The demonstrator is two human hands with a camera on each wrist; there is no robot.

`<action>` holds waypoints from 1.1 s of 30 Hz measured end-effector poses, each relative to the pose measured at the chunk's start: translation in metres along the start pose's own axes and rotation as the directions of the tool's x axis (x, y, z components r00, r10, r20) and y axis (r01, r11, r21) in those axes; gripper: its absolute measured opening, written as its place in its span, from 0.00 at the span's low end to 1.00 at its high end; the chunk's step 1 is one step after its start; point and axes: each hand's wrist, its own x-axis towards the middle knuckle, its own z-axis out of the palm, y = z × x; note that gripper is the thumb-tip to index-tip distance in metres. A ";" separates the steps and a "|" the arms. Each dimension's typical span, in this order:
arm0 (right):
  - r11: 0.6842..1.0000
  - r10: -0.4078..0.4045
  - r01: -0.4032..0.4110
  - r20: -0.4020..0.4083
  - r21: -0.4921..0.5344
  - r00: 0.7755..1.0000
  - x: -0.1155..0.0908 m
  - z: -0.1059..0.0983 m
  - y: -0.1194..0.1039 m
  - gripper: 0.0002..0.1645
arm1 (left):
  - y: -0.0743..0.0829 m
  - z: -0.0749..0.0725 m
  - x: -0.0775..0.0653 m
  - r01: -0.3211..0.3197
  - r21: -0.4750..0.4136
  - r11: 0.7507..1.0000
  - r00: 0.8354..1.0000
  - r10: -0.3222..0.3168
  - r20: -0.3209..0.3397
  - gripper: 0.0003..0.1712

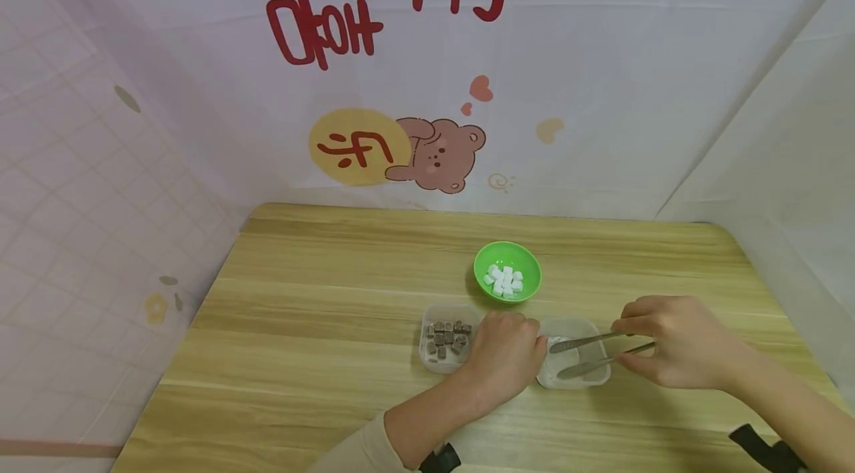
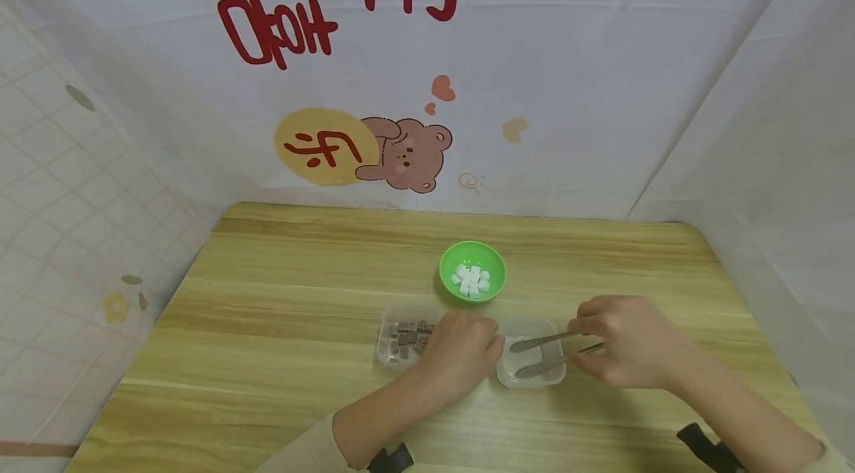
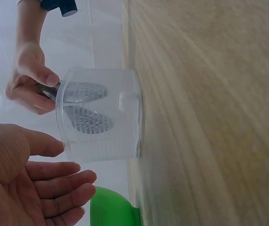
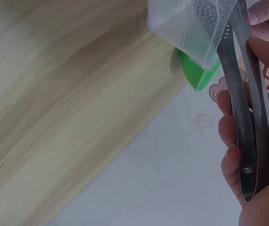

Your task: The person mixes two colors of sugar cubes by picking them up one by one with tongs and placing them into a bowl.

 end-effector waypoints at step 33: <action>0.996 -0.069 0.060 0.137 0.070 0.988 0.028 0.000 -0.007 0.19 | 0.003 -0.009 0.002 0.034 -0.032 0.999 0.999 -0.033 0.036 0.27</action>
